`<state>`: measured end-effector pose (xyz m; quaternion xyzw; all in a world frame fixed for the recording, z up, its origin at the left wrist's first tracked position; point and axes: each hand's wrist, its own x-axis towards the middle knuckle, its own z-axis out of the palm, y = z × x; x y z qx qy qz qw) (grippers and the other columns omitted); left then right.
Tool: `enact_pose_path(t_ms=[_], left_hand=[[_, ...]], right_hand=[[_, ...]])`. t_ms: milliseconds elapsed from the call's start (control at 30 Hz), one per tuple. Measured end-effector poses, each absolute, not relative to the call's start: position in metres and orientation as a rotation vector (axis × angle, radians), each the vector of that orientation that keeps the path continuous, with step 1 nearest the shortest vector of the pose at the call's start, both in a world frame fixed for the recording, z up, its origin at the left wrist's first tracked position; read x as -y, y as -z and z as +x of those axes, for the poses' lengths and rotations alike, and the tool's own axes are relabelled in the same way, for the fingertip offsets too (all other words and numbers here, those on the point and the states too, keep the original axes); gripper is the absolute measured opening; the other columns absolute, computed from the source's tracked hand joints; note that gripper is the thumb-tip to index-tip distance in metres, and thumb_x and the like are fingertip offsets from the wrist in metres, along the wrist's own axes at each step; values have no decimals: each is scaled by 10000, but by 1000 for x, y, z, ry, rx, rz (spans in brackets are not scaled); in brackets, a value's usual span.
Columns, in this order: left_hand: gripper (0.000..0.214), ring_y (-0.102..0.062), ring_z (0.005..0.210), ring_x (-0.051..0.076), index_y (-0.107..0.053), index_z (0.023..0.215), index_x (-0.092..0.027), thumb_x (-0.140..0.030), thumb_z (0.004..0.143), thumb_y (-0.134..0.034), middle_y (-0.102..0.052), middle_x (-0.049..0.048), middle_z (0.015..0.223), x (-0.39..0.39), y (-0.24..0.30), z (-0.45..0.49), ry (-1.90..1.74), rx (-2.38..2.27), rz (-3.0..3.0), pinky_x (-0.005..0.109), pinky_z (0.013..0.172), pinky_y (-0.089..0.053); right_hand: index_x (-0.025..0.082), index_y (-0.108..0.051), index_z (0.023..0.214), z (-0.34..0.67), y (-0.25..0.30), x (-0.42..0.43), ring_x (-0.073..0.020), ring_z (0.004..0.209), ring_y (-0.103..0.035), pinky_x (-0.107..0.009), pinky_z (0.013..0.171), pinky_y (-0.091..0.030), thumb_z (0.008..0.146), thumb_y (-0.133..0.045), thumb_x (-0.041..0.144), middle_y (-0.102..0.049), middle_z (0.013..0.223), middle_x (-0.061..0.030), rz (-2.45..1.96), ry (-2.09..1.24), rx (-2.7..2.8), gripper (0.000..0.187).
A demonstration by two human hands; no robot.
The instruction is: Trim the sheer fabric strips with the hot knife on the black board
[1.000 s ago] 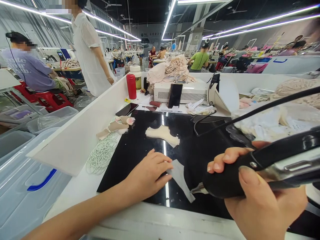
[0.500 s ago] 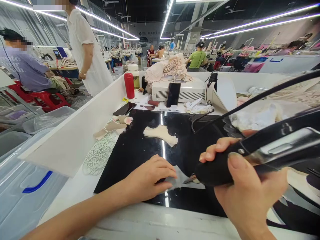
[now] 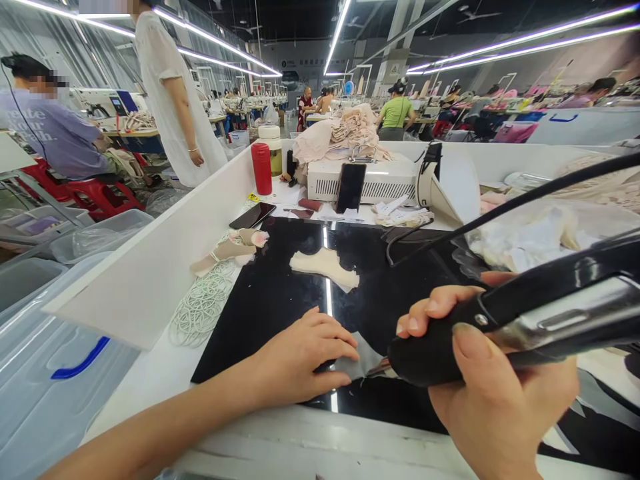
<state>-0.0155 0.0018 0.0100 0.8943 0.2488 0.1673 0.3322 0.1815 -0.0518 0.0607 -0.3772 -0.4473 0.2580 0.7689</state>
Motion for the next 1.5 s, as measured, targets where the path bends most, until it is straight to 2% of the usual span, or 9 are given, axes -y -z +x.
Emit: enact_pose_path(t_ms=[300, 533, 700, 1067, 1267, 1500], left_hand=[[265, -563, 1396, 275, -743, 1272, -262, -221, 1013, -706, -716, 57, 1405, -4, -12, -23, -443, -639, 2360, 608, 1323, -197], [316, -510, 1469, 296, -746, 1260, -290, -238, 951, -791, -709, 23, 1428, -3, -19, -27, -335, -620, 2357, 638, 1330, -151], [380, -491, 1491, 309, -740, 1283, -286, -252, 914, -828, -698, 31, 1443, -3, -20, -26, -308, -632, 2370, 656, 1326, -139], [399, -495, 1486, 313, -743, 1295, -302, -267, 906, -823, -699, 37, 1440, -2, -21, -24, -334, -617, 2363, 667, 1317, -137], [421, -493, 1483, 327, -739, 1303, -297, -280, 896, -842, -696, 44, 1445, -3, -19, -24, -333, -598, 2367, 679, 1314, -133], [467, -484, 1492, 342, -730, 1342, -303, -333, 893, -857, -698, 56, 1439, -4, -15, -25, -330, -585, 2384, 680, 1313, -149]], right_hand=[[287, -607, 1192, 182, -61, 47, -199, 633, -665, -402, 625, -598, 885, -823, 267, -679, 844, 41, -854, -492, 1000, 376], [271, -612, 1145, 179, -67, 45, -186, 603, -639, -367, 577, -586, 783, -847, 230, -673, 813, 48, -845, -533, 869, 434], [279, -618, 1170, 170, -68, 51, -187, 621, -638, -366, 589, -589, 836, -874, 321, -666, 820, 37, -822, -561, 932, 423], [293, -605, 1203, 171, -62, 55, -202, 642, -643, -399, 605, -609, 895, -828, 294, -653, 854, 22, -835, -571, 996, 380], [291, -616, 1198, 165, -65, 59, -187, 646, -625, -353, 577, -604, 884, -867, 350, -650, 838, 20, -779, -621, 978, 406], [284, -613, 1173, 156, -63, 65, -173, 623, -634, -360, 610, -620, 910, -850, 336, -643, 830, 23, -752, -633, 1013, 358]])
